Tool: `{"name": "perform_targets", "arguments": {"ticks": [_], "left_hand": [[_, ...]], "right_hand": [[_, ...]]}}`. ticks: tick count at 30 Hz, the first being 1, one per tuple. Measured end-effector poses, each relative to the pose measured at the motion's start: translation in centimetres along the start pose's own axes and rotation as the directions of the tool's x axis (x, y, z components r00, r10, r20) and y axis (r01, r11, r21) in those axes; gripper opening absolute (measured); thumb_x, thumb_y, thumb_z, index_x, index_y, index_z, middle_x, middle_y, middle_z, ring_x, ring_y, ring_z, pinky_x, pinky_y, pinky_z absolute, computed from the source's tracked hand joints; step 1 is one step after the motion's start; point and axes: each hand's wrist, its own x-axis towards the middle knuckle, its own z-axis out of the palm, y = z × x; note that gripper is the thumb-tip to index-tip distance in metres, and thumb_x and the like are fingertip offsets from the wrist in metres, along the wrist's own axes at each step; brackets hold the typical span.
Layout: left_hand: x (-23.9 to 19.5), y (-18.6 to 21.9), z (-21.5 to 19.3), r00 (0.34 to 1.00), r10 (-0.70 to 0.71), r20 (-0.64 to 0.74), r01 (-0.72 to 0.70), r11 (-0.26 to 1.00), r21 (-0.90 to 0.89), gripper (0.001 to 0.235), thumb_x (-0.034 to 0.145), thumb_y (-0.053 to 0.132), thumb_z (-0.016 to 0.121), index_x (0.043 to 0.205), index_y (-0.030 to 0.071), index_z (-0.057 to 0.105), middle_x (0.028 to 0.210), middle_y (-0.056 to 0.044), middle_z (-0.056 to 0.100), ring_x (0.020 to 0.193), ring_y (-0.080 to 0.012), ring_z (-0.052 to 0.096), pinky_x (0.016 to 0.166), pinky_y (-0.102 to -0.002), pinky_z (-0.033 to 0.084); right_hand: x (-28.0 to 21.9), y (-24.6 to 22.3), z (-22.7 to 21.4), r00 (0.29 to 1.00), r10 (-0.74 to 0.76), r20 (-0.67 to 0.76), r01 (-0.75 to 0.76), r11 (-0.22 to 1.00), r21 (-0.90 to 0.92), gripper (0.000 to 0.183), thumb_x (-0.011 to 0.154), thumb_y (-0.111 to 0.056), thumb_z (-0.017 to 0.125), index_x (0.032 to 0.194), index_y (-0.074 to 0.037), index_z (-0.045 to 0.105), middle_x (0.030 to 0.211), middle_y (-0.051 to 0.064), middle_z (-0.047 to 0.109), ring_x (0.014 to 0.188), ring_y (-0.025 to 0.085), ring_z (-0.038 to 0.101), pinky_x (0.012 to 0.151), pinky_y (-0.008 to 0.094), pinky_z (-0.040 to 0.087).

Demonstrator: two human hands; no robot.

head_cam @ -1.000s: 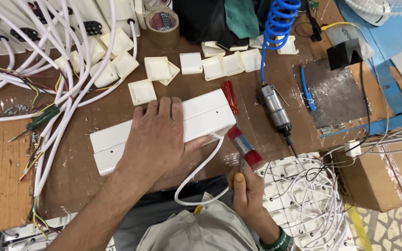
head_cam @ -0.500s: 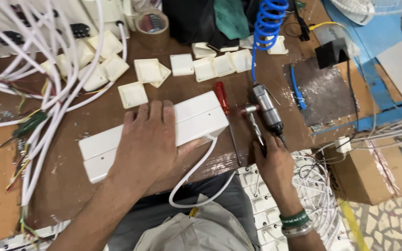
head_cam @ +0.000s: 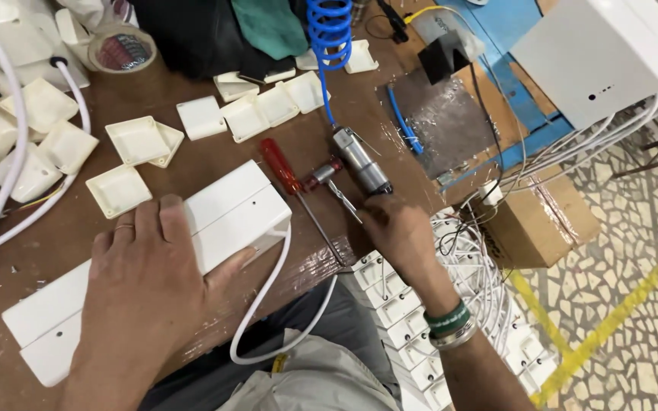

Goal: The person assembles a white plastic electrical enclosure by fastening screws with a pneumatic screwdriver and a manual screwdriver. They repeatedly tighten and loosen screws at multiple positions, flip the enclosure to access different sides, and handle small plastic components on the workbench.

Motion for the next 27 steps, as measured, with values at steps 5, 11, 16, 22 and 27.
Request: {"name": "perform_targets", "arguments": {"ticks": [5, 11, 16, 22, 27], "left_hand": [[0.0, -0.1, 0.0, 0.998, -0.008, 0.059, 0.007, 1.000, 0.016, 0.087, 0.092, 0.078, 0.055, 0.119, -0.004, 0.057, 0.098, -0.015, 0.064, 0.087, -0.0295, 0.066, 0.086, -0.040, 0.055], [0.0, -0.1, 0.2, 0.999, -0.005, 0.045, 0.002, 0.997, 0.074, 0.086, 0.092, 0.078, 0.055, 0.118, -0.003, 0.058, 0.098, -0.013, 0.062, 0.083, -0.0276, 0.066, 0.084, -0.038, 0.055], [0.1, 0.0, -0.2, 1.000, -0.002, 0.026, 0.002, 1.000, 0.004, 0.084, 0.091, 0.073, 0.061, 0.120, -0.006, 0.056, 0.102, -0.017, 0.062, 0.087, -0.0310, 0.064, 0.087, -0.041, 0.053], [0.2, 0.1, -0.1, 0.999, -0.008, 0.046, 0.008, 1.000, -0.011, 0.086, 0.091, 0.075, 0.061, 0.119, -0.006, 0.056, 0.102, -0.017, 0.063, 0.085, -0.0290, 0.064, 0.085, -0.040, 0.053], [0.3, 0.1, -0.5, 1.000, -0.012, 0.016, 0.013, 0.999, -0.046, 0.084, 0.092, 0.073, 0.061, 0.118, -0.007, 0.056, 0.102, -0.018, 0.062, 0.086, -0.0305, 0.063, 0.085, -0.040, 0.052]], "right_hand": [[2.9, 3.4, -1.5, 0.990, 0.064, -0.129, -0.055, 0.996, 0.072, 0.017, 0.085, 0.000, 0.074, 0.102, -0.004, 0.078, 0.092, 0.012, 0.080, 0.065, 0.016, 0.070, 0.056, 0.022, 0.057], [3.2, 6.0, -1.7, 0.962, 0.139, -0.237, -0.112, 0.986, 0.126, 0.020, 0.081, 0.002, 0.071, 0.099, -0.001, 0.077, 0.089, 0.009, 0.077, 0.063, 0.018, 0.064, 0.059, 0.031, 0.052], [3.6, 2.9, -1.9, 0.964, 0.047, -0.261, -0.013, 0.992, 0.129, 0.015, 0.087, -0.002, 0.075, 0.101, 0.001, 0.077, 0.089, 0.013, 0.075, 0.063, 0.019, 0.063, 0.056, 0.029, 0.052], [5.3, -0.8, -0.6, 0.953, -0.194, -0.231, 0.214, 0.975, 0.064, 0.023, 0.084, 0.001, 0.074, 0.107, 0.001, 0.072, 0.109, 0.013, 0.068, 0.090, 0.028, 0.066, 0.080, 0.036, 0.057], [7.2, 0.9, 2.6, 0.987, -0.148, -0.069, 0.142, 0.986, -0.087, 0.057, 0.078, -0.004, 0.075, 0.133, -0.006, 0.059, 0.126, 0.017, 0.054, 0.108, 0.037, 0.056, 0.091, 0.046, 0.054]]}}
